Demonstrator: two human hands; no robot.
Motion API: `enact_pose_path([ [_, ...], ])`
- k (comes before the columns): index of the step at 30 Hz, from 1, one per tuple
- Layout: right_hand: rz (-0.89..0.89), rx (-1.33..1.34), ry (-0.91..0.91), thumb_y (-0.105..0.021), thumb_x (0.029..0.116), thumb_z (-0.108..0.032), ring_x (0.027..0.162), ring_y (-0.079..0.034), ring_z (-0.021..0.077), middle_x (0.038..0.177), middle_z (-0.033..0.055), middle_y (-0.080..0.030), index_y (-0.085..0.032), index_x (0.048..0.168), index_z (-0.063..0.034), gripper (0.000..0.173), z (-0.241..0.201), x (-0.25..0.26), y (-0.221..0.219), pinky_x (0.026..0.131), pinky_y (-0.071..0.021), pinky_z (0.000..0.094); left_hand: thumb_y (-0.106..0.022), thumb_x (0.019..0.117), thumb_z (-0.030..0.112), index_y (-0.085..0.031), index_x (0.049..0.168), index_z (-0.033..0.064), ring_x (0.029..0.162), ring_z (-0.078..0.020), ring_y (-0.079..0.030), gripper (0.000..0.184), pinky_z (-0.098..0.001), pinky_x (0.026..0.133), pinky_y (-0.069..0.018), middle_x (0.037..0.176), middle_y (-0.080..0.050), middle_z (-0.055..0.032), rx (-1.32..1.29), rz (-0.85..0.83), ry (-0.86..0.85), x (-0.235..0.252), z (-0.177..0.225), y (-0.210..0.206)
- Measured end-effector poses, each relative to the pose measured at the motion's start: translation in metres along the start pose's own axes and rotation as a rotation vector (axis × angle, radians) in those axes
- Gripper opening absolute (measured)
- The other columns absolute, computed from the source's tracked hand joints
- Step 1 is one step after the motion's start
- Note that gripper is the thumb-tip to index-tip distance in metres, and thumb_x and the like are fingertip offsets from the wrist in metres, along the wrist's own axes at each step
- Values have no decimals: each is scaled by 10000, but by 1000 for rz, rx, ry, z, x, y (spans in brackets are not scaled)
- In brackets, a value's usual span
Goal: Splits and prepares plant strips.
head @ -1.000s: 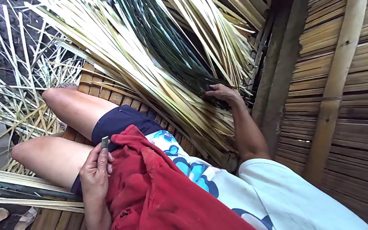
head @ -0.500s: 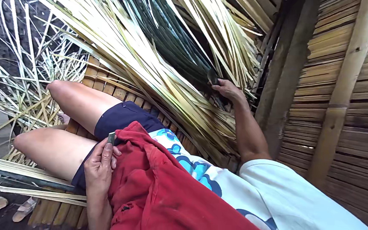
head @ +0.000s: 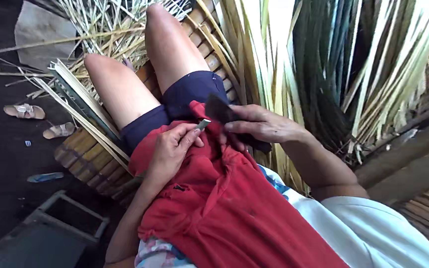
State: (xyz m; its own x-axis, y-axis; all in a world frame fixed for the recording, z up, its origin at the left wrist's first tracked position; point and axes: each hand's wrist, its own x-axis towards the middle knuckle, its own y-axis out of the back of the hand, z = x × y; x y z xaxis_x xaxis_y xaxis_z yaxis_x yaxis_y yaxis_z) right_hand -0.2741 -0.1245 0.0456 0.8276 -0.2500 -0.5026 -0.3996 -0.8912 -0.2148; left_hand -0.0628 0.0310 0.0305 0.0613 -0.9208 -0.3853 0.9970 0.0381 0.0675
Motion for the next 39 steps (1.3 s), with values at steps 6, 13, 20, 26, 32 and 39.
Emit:
enact_pose_path([
  [6, -228, -24, -77, -377, 1058, -81, 515, -592, 34, 741, -13, -682, -612, 1028, -43, 240, -19, 19, 13, 488, -520, 181, -585, 1042, 158, -706, 1030, 89, 504, -54, -501, 140, -193, 437, -387, 744, -686, 13, -7, -7, -43, -6, -3, -1],
  [13, -257, -150, -98, -388, 1062, -82, 508, -589, 36, 702, -20, -658, -605, 1030, -49, 222, -31, 21, 18, 487, -522, 181, -604, 1030, 138, -708, 998, 78, 494, -64, -505, 124, -197, 424, -391, 717, -674, 7, -9, 3, -51, -7, -3, 0],
  [20, -264, -163, -76, -380, 1076, -85, 509, -576, 33, 738, -17, -649, -568, 1087, -45, 193, -29, 23, 15, 481, -516, 179, -597, 1034, 143, -715, 999, 75, 487, -66, -503, 140, -195, 415, -389, 704, -665, 5, -32, 16, -62, -8, -2, 1],
  [26, -268, -106, -49, -392, 1065, -72, 528, -588, 40, 758, -4, -657, -581, 1072, -35, 193, -26, 23, 16, 498, -525, 180, -595, 1034, 130, -713, 1016, 68, 484, -66, -501, 134, -193, 412, -385, 711, -670, -2, -59, 26, -83, -9, -4, 0],
  [32, -295, -145, -45, -395, 1072, -74, 525, -566, 26, 770, -16, -630, -545, 1112, -45, 157, -31, 23, 15, 491, -513, 172, -590, 1035, 123, -707, 1019, 56, 473, -51, -477, 137, -184, 411, -374, 702, -663, 3, -68, 26, -105, -8, -5, -1],
  [39, -307, -95, -42, -407, 1057, -50, 490, -546, 53, 763, 12, -609, -487, 1187, -28, 154, -35, 23, 4, 441, -504, 193, -594, 1025, 80, -707, 1012, 21, 476, -45, -487, 128, -174, 423, -393, 705, -674, -16, -118, 0, -140, -10, -2, -1],
])
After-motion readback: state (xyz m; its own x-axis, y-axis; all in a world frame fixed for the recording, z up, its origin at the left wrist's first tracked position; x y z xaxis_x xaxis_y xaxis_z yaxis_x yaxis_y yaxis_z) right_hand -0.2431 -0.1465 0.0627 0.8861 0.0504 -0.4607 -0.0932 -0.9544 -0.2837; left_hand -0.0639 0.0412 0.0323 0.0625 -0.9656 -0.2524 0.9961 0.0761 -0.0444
